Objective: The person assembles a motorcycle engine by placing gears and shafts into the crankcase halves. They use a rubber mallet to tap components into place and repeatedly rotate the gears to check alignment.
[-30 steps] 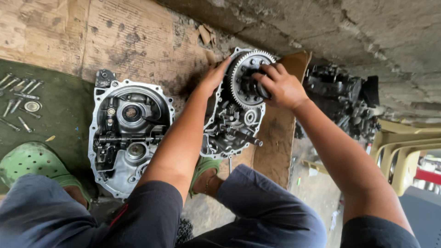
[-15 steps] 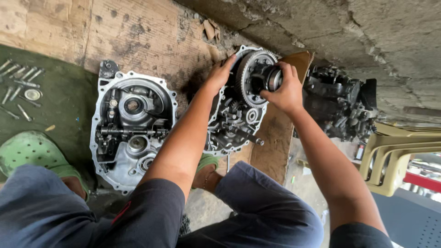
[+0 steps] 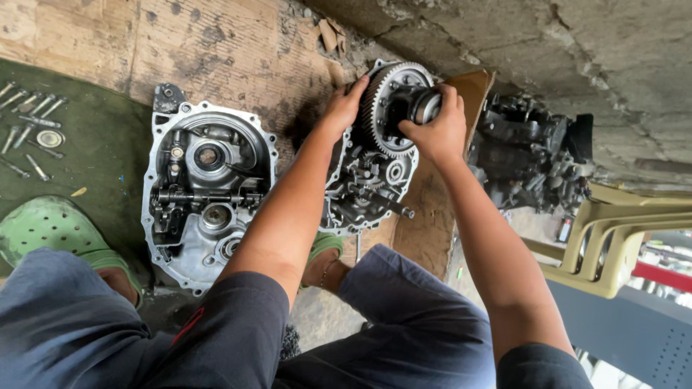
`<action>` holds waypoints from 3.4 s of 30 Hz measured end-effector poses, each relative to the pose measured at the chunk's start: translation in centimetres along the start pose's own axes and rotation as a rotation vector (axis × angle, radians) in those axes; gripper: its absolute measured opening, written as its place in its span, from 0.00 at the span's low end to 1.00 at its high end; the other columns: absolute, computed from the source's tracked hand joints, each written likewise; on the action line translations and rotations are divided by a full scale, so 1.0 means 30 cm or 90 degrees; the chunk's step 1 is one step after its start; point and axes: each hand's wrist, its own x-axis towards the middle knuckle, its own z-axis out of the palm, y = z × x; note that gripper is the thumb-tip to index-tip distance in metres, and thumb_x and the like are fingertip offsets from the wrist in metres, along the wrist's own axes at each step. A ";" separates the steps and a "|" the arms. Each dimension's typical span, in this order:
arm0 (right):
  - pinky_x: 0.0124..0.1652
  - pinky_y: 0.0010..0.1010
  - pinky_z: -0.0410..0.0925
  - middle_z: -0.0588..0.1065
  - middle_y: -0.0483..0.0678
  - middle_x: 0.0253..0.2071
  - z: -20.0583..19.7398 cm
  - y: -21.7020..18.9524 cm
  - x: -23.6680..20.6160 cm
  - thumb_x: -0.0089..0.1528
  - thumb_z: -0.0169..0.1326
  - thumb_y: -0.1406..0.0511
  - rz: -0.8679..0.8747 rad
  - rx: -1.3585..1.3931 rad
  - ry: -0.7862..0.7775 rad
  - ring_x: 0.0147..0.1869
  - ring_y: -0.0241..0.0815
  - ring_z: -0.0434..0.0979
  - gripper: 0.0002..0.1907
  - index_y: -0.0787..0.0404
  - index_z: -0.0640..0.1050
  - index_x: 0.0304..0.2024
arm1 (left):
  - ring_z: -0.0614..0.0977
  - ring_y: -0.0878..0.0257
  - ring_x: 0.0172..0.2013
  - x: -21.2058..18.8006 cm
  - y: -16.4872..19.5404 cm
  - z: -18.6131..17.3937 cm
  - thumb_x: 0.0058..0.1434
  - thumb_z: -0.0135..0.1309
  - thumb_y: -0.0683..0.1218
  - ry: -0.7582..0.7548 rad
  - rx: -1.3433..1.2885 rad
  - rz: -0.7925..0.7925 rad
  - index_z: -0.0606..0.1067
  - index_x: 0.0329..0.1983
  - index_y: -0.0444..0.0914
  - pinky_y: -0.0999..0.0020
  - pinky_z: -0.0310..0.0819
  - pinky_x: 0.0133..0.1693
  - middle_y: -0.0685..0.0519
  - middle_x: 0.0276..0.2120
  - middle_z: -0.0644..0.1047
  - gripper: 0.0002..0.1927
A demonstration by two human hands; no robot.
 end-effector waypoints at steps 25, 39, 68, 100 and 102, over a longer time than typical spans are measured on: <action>0.55 0.48 0.69 0.71 0.61 0.56 -0.127 0.023 0.057 0.41 0.73 0.62 -0.301 -0.048 -0.177 0.57 0.67 0.74 0.47 0.59 0.71 0.63 | 0.77 0.45 0.57 -0.007 0.044 -0.046 0.62 0.48 0.73 -0.005 0.120 -0.046 0.73 0.62 0.36 0.56 0.69 0.57 0.38 0.57 0.76 0.42; 0.56 0.47 0.70 0.73 0.61 0.53 -0.061 0.080 0.030 0.44 0.72 0.60 -0.195 -0.030 -0.094 0.57 0.65 0.75 0.42 0.61 0.72 0.59 | 0.81 0.51 0.58 -0.006 -0.003 -0.004 0.65 0.45 0.68 -0.017 0.033 0.039 0.77 0.59 0.37 0.61 0.71 0.59 0.44 0.55 0.81 0.36; 0.55 0.45 0.70 0.74 0.61 0.53 -0.029 0.018 0.036 0.44 0.72 0.56 -0.006 -0.037 -0.045 0.56 0.62 0.76 0.43 0.59 0.70 0.59 | 0.81 0.53 0.56 -0.035 0.044 -0.012 0.63 0.47 0.68 0.004 0.023 0.017 0.78 0.58 0.36 0.63 0.71 0.56 0.44 0.54 0.82 0.35; 0.52 0.47 0.71 0.72 0.57 0.53 -0.057 -0.114 -0.057 0.44 0.71 0.58 -0.267 -0.001 -0.081 0.56 0.63 0.75 0.39 0.56 0.72 0.57 | 0.78 0.54 0.57 -0.293 0.091 -0.214 0.61 0.52 0.68 0.042 0.029 -0.089 0.75 0.59 0.32 0.62 0.68 0.57 0.42 0.56 0.78 0.39; 0.51 0.48 0.71 0.72 0.57 0.53 -0.056 -0.146 -0.059 0.44 0.71 0.58 -0.268 -0.001 -0.082 0.54 0.63 0.76 0.40 0.56 0.72 0.58 | 0.77 0.54 0.56 -0.328 0.099 -0.235 0.60 0.54 0.65 0.056 0.056 -0.060 0.74 0.58 0.32 0.62 0.68 0.56 0.42 0.56 0.78 0.36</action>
